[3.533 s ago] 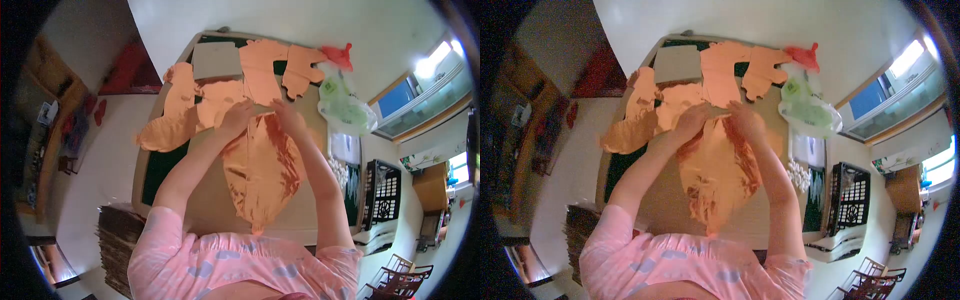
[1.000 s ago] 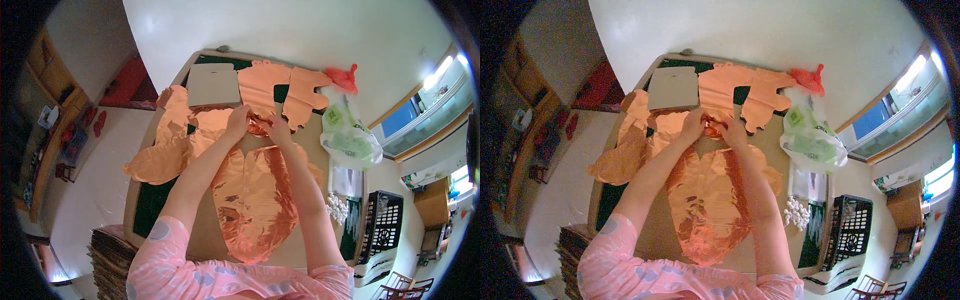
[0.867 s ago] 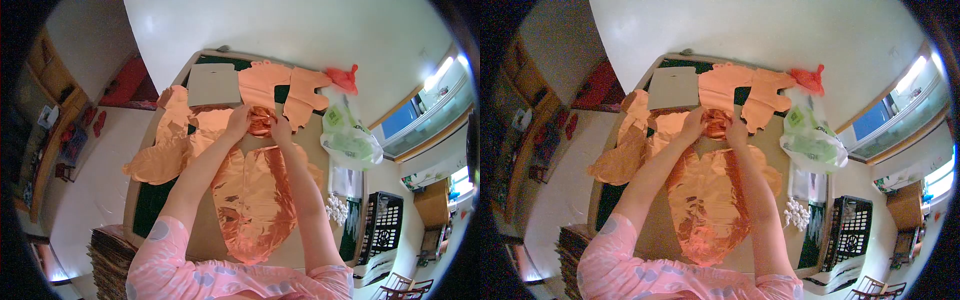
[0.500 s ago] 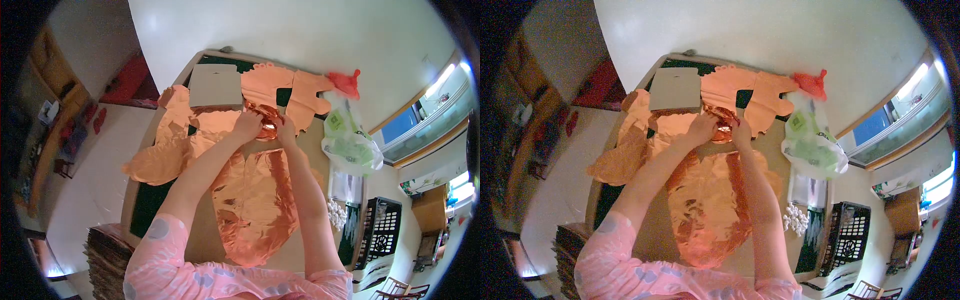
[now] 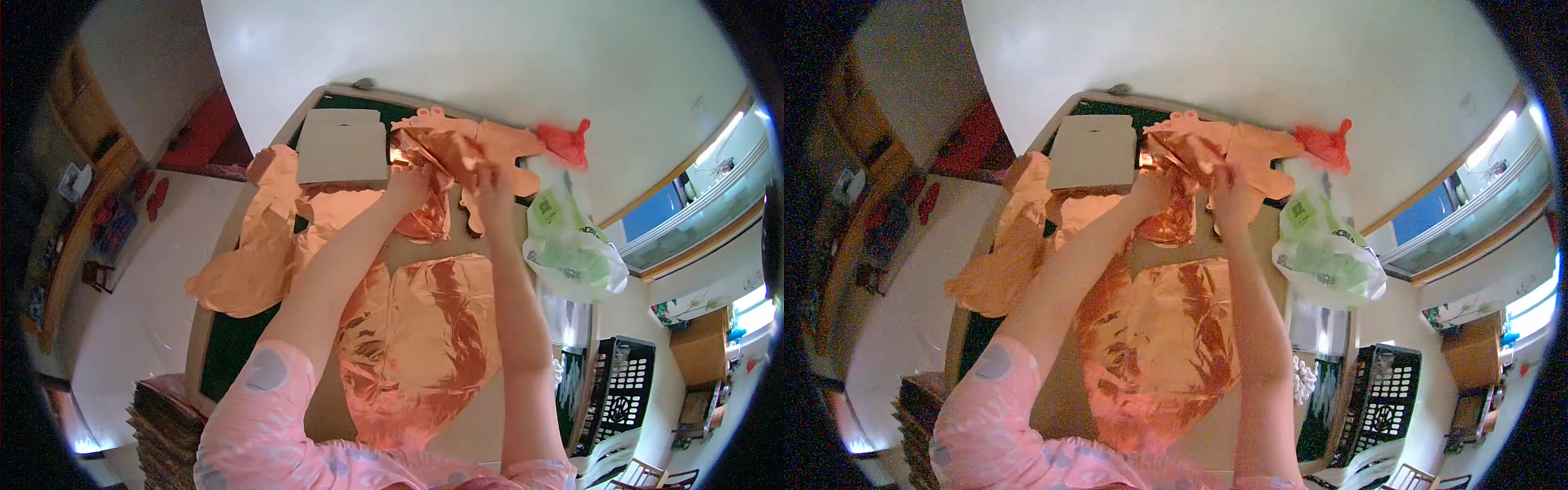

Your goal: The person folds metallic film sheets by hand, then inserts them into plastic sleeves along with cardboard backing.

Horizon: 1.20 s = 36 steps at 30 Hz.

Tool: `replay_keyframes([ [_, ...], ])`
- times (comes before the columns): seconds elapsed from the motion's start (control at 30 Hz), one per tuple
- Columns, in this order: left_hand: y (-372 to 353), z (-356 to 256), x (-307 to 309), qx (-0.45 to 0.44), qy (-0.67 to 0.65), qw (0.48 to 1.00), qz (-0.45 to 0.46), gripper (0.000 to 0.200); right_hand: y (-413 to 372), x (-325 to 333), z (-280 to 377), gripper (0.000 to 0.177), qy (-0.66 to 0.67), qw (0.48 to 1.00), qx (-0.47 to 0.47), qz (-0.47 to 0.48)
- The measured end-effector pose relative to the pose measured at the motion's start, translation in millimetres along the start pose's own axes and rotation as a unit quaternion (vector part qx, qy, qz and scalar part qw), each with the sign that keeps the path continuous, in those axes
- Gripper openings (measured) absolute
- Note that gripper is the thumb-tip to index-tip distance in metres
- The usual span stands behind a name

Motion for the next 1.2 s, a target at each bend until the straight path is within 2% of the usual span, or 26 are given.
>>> replay_keyframes([
  [0.03,0,0,5,0.0,0.014,0.999,-0.05,0.071,7,15,10,0.015,0.083,0.995,-0.036,-0.038],
  [0.1,-4,-3,16,0.002,0.038,0.988,-0.149,0.076,24,66,52,0.018,0.122,0.982,-0.09,-0.117],
  [0.13,1,-1,12,0.034,-0.037,0.999,-0.004,0.084,32,97,58,0.019,-0.047,0.986,-0.042,-0.157],
  [0.17,0,-2,14,0.038,-0.03,0.999,-0.006,0.085,37,125,46,0.018,0.046,0.978,-0.032,-0.201],
  [0.23,-2,-4,16,0.047,-0.015,0.999,-0.01,0.088,29,183,93,0.022,0.106,0.964,0.019,-0.242],
  [0.27,-3,-6,21,0.062,-0.017,0.997,0.034,0.089,19,212,136,0.027,-0.185,0.941,0.048,-0.279],
  [0.3,-3,-6,20,0.063,-0.013,0.998,0.016,0.089,11,244,124,0.03,0.085,0.926,0.131,-0.344],
  [0.4,-3,-5,18,0.067,-0.006,0.998,-0.013,0.088,-49,320,136,0.035,0.27,0.805,0.186,-0.495],
  [0.43,-3,-5,20,0.069,-0.006,0.998,-0.006,0.088,-69,335,139,0.035,0.279,0.777,0.191,-0.531],
  [0.47,-3,-5,21,0.071,-0.007,0.997,-0.001,0.087,-87,341,140,0.035,0.266,0.775,0.178,-0.546],
  [0.67,6,0,12,0.082,0.001,0.996,0.023,0.084,-156,338,144,0.034,0.201,0.799,0.092,-0.56],
  [0.77,4,0,27,0.051,-0.096,0.994,0.015,0.081,-167,332,144,0.033,0.191,0.808,0.063,-0.554],
  [0.97,10,0,0,0.046,0.032,0.998,0.02,0.063,-177,327,144,0.032,0.189,0.82,0.026,-0.539],
  [1.07,6,-3,4,0.049,0.036,0.998,0.023,0.061,-182,321,147,0.032,0.187,0.826,0.008,-0.531],
  [1.17,7,-2,0,0.044,0.014,0.991,0.129,0.066,-175,316,148,0.031,0.196,0.836,-0.013,-0.513],
  [1.2,3,-3,7,0.04,0.002,0.997,0.073,0.069,-172,314,150,0.031,0.197,0.835,-0.014,-0.513],
])
Point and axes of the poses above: each hand's wrist, its own y-axis towards the middle knuckle, its own x-axis out of the back of the hand, z = x × y, the point moved 6 cm from there along y, towards the middle knuckle, and after that the axes turned 5 degrees about x, right-handed, at the moved point
